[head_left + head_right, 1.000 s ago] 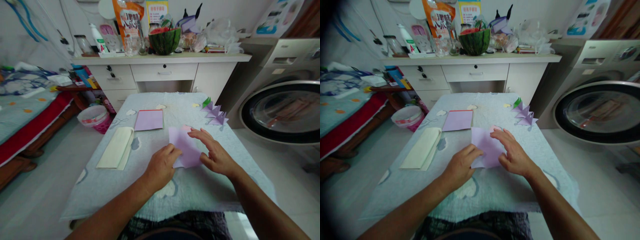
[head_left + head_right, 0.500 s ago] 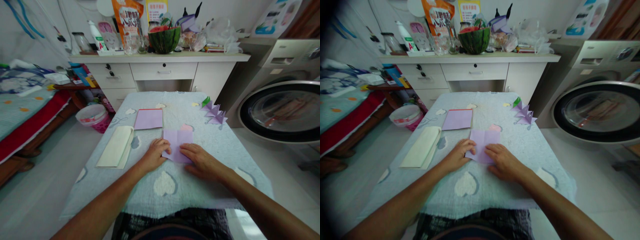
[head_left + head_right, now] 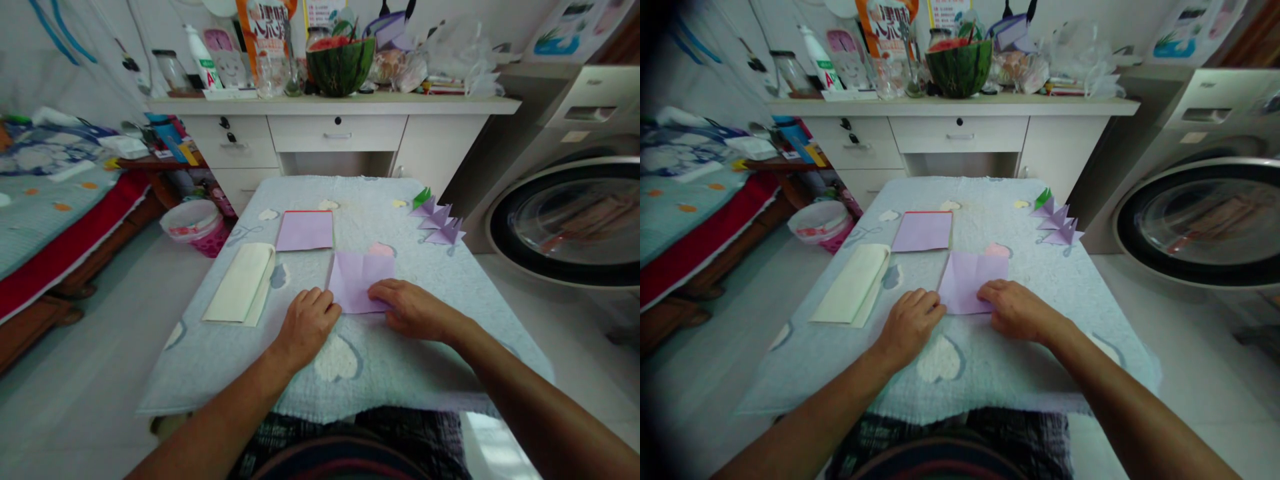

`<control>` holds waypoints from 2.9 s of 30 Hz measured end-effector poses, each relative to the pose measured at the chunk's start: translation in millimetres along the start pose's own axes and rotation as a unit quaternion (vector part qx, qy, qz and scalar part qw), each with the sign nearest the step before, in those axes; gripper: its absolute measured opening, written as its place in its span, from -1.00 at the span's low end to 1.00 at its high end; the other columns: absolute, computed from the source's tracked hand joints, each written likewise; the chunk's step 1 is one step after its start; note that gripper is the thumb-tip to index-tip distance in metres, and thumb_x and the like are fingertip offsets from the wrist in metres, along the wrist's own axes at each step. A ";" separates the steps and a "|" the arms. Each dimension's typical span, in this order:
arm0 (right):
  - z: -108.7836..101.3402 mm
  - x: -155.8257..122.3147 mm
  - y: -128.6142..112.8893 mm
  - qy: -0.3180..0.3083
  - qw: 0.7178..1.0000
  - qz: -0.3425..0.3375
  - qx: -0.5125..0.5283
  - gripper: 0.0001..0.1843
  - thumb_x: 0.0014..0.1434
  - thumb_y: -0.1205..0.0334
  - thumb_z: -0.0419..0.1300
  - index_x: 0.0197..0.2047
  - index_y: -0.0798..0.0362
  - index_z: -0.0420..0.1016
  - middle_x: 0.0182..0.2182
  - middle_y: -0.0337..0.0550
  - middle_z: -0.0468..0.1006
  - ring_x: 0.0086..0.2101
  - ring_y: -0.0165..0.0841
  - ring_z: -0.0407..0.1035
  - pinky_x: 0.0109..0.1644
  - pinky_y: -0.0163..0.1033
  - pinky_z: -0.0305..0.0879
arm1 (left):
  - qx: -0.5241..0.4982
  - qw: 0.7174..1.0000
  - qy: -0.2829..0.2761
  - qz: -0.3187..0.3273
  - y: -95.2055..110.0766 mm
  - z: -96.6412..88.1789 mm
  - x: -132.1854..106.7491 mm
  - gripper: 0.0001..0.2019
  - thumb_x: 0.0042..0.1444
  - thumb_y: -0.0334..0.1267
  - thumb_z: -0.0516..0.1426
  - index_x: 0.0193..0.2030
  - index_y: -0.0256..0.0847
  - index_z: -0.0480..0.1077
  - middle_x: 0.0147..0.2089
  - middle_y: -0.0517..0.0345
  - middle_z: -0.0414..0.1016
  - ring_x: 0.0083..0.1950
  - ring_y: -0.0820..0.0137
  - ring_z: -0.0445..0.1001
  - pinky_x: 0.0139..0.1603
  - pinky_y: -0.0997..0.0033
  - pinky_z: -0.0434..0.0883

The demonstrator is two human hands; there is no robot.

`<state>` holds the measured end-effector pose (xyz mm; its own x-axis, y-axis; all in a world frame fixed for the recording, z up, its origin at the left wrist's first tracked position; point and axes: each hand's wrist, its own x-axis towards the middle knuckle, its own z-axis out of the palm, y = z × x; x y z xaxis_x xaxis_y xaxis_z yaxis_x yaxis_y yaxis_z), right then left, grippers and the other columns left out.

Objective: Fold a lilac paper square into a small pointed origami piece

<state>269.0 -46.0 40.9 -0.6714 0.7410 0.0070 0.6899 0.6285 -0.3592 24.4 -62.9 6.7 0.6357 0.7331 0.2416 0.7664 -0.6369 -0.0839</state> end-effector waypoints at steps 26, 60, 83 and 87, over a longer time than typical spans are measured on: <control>30.4 8.5 15.7 0.138 0.985 0.030 0.102 -0.90 0.22 0.27 0.13 -0.24 0.09 0.45 -0.29 -0.04 0.50 -0.23 -0.22 0.35 -0.08 -0.05 0.29 | -0.281 0.940 0.039 -0.190 -13.1 13.5 -10.3 -0.90 0.12 -0.35 0.21 -0.20 -0.17 0.48 -0.19 0.11 0.41 -0.09 0.27 0.38 -0.01 0.22 0.38; 52.8 12.5 20.7 0.233 0.955 0.179 0.021 -0.83 0.09 0.30 0.21 -0.52 0.05 0.36 -0.30 -0.05 0.45 -0.25 -0.22 0.26 -0.09 -0.08 0.17 | -0.227 0.944 0.044 -0.236 -13.3 18.9 -0.2 -0.91 0.20 -0.33 0.09 -0.32 -0.18 0.40 -0.23 0.08 0.36 -0.13 0.24 0.37 -0.04 0.19 0.34; 53.5 14.7 15.7 0.225 0.944 0.238 -0.030 -0.81 0.12 0.25 0.19 -0.51 0.05 0.38 -0.31 -0.04 0.41 -0.27 -0.21 0.22 -0.17 -0.11 0.11 | -0.196 0.950 0.016 -0.244 -13.3 17.7 4.6 -0.92 0.18 -0.32 0.11 -0.34 -0.18 0.37 -0.24 0.08 0.35 -0.13 0.25 0.38 -0.04 0.19 0.36; 54.1 14.3 16.6 0.220 0.945 0.239 -0.033 -0.83 0.13 0.24 0.18 -0.49 0.05 0.38 -0.32 -0.04 0.41 -0.26 -0.21 0.23 -0.16 -0.11 0.10 | -0.202 0.950 0.011 -0.240 -13.7 16.7 4.7 -0.91 0.20 -0.31 0.11 -0.34 -0.19 0.37 -0.23 0.07 0.36 -0.12 0.24 0.38 -0.03 0.18 0.36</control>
<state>256.2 -37.8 -15.4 -0.1115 0.9615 0.2512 0.9109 0.2000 -0.3609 18.5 -46.7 -7.2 0.2177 0.9595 0.1785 0.8667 -0.2742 0.4167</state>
